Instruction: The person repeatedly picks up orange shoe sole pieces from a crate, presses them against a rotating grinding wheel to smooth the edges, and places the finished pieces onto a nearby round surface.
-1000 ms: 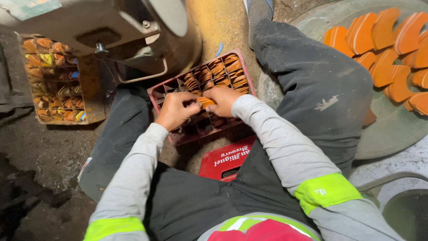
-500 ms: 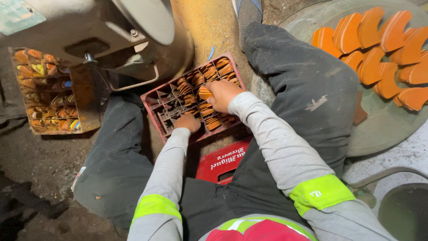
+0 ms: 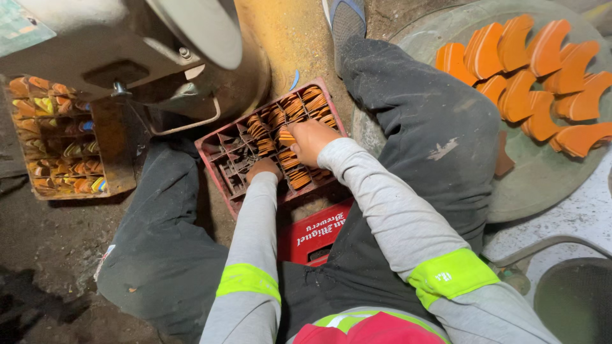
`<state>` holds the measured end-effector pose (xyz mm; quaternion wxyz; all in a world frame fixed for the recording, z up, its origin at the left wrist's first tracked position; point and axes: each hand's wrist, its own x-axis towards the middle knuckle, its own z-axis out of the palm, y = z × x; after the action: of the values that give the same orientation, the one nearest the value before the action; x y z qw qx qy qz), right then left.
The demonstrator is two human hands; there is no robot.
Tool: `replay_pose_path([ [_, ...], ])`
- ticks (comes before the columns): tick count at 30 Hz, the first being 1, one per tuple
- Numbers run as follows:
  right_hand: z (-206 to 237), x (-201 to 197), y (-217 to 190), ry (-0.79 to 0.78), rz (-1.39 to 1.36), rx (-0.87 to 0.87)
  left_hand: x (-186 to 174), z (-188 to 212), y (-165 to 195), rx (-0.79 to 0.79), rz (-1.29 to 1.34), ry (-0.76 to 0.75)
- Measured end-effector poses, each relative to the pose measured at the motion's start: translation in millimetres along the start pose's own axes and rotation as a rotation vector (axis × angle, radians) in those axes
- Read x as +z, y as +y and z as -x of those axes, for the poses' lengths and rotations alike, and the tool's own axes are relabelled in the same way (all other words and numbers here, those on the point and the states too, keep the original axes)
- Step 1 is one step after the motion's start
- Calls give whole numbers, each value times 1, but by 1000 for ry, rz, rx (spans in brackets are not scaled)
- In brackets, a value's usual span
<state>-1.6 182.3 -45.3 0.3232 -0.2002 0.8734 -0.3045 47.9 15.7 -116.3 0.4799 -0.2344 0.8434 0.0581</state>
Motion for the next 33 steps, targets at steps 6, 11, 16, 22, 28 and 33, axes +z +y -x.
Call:
replay_pose_path([
  [6,-3,2,-2,54,-55,-22,2,6,-19,86,82,15],
  [11,-6,9,3,98,-63,-66,4,3,-23,61,88,-8],
  [16,-6,11,6,100,-25,-67,1,-9,-16,136,-70,-28],
  [22,-6,13,3,95,-54,-67,11,-4,-16,120,-74,95],
  [28,-8,10,8,148,-61,-189,-16,6,-39,419,-151,41],
  [33,-9,21,4,-21,-131,-172,-56,50,-68,705,141,-222],
])
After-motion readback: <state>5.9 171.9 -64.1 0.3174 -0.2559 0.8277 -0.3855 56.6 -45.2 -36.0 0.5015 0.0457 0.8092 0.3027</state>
